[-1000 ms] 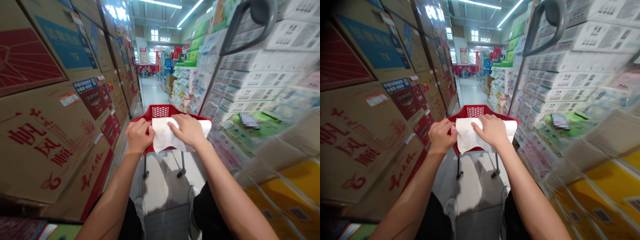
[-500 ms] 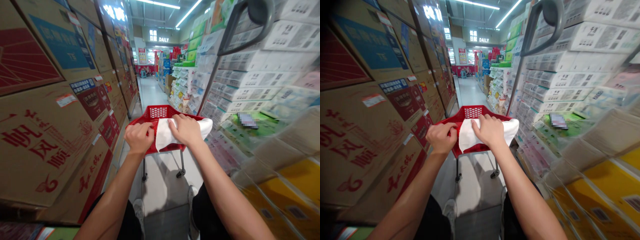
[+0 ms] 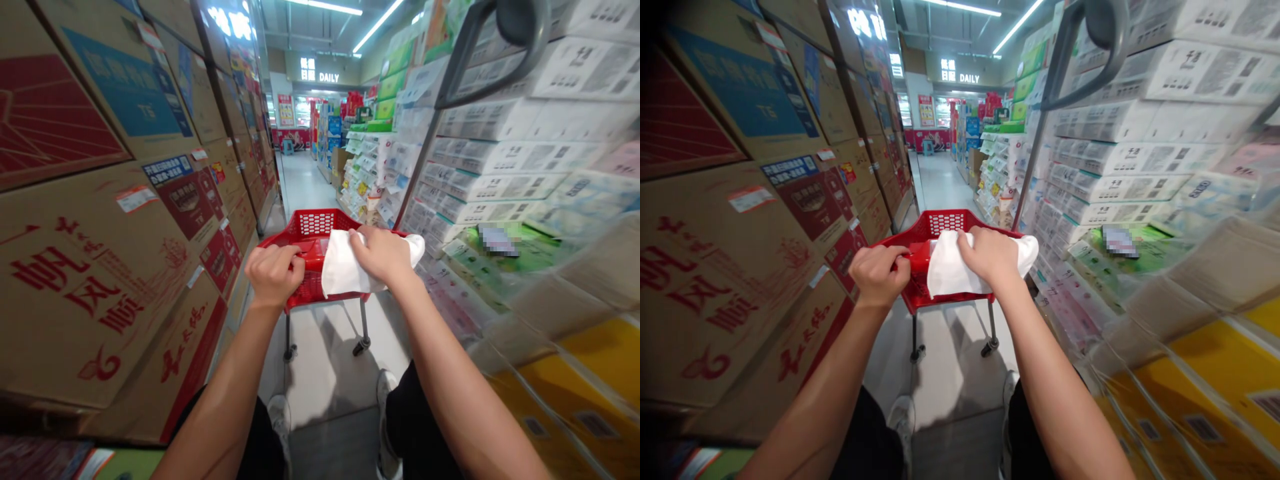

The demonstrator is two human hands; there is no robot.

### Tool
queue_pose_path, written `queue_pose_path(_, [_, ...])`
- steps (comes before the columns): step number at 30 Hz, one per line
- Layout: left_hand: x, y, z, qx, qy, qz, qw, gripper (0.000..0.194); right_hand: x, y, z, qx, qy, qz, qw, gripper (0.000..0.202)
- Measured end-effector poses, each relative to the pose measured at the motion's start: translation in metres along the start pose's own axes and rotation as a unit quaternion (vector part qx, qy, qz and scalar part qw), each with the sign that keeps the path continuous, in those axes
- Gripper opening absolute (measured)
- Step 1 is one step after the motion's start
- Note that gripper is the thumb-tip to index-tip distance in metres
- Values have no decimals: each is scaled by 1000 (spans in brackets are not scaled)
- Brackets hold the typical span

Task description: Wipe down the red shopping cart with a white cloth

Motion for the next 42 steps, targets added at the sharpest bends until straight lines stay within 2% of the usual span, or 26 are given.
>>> queue_pose_path(2, [2,0,-2,9,6,11,1000,19,0,0,9,-12,11,-2,1000,53])
queue_pose_path(4, [2,0,-3,28,7,8,1000,19,1,3,6,6,18,6,1000,51])
queue_pose_path(7, [2,0,0,39,7,9,999,19,3,8,-20,70,21,23,997,46])
queue_pose_path(11, [9,1,12,7,16,48,999,20,5,15,-57,130,30,49,990,45])
queue_pose_path(15, [10,3,11,-27,2,58,998,18,4,17,-70,140,18,62,988,44])
queue_pose_path(19, [8,5,-4,-59,5,49,997,16,4,14,-51,95,-3,72,993,42])
queue_pose_path(24, [4,7,-36,-15,20,31,999,17,0,8,-8,8,28,57,998,45])
queue_pose_path(28, [5,8,-45,5,31,41,999,18,2,10,1,8,53,55,997,50])
queue_pose_path(32, [8,6,-31,3,19,53,998,18,1,10,-9,8,27,47,998,51])
queue_pose_path(38, [14,0,6,-33,26,73,996,19,4,6,-46,64,3,69,996,53])
queue_pose_path(42, [17,-1,16,-43,22,77,996,19,4,5,-51,74,-1,69,995,53])
Point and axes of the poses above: each hand's wrist, its own y-axis away from the middle knuckle, its own x-axis out of the back of the hand, z = x × y, the point moved 10 cm from there along -y, towards the middle knuckle, and after that the axes turned 6 degrees about -z, right-handed, at the moved point
